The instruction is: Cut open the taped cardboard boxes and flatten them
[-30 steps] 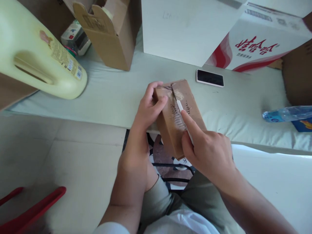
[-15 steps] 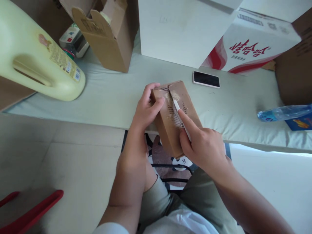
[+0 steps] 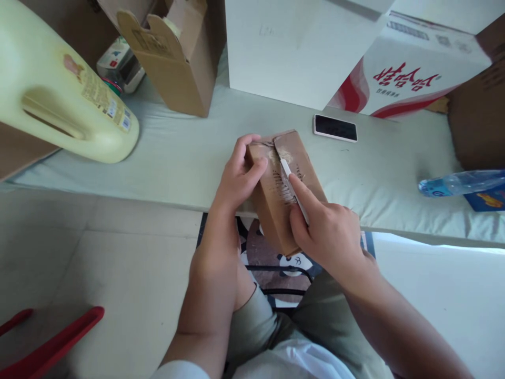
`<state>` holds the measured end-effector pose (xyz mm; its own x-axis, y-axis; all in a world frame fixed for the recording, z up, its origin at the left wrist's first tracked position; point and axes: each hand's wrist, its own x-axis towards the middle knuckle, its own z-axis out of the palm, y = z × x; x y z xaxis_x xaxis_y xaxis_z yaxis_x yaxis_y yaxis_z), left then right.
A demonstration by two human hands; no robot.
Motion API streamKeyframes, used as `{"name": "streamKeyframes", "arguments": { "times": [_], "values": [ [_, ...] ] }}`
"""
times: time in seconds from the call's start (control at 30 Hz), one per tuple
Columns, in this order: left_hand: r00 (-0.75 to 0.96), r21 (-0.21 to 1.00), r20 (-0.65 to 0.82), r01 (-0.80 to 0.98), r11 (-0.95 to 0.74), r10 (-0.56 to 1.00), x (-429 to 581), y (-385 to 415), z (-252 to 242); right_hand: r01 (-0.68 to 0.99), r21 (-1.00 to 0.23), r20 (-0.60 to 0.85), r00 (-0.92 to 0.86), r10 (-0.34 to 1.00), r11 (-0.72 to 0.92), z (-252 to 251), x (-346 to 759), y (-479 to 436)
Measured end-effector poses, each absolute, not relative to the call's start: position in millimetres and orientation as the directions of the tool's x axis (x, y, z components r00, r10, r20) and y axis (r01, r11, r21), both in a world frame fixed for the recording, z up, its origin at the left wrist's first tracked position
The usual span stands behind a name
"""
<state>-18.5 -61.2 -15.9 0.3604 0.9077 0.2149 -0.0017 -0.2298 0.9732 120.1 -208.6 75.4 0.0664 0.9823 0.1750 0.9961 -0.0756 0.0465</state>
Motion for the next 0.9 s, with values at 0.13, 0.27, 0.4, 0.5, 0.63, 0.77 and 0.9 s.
{"name": "streamKeyframes", "arguments": {
  "times": [0.13, 0.27, 0.4, 0.5, 0.63, 0.77, 0.9],
  "values": [
    [0.325, 0.975, 0.209, -0.003, -0.220, 0.922, -17, -62, -16, 0.999, 0.007, 0.222, 0.029, 0.975, -0.032, 76, 123, -215],
    [0.307, 0.978, 0.201, -0.011, -0.208, 0.930, -16, -62, -19, 1.000, -0.009, 0.257, 0.002, 0.966, 0.001, 77, 125, -220],
    [0.301, 0.979, 0.197, -0.009, -0.204, 0.933, -16, -61, -19, 0.999, -0.018, 0.287, -0.033, 0.957, 0.039, 77, 126, -224],
    [0.309, 0.977, 0.203, 0.001, -0.213, 0.929, -17, -61, -19, 0.999, -0.011, 0.292, -0.045, 0.955, 0.050, 77, 127, -227],
    [0.312, 0.975, 0.205, 0.019, -0.221, 0.928, -17, -62, -19, 1.000, 0.006, 0.252, -0.010, 0.968, 0.009, 77, 126, -226],
    [0.317, 0.975, 0.204, 0.017, -0.221, 0.926, -17, -62, -20, 0.998, 0.033, 0.147, 0.053, 0.988, -0.058, 77, 124, -219],
    [0.325, 0.972, 0.212, 0.033, -0.234, 0.922, -17, -62, -20, 0.998, 0.040, 0.147, 0.033, 0.989, -0.040, 76, 123, -219]
  ]
}}
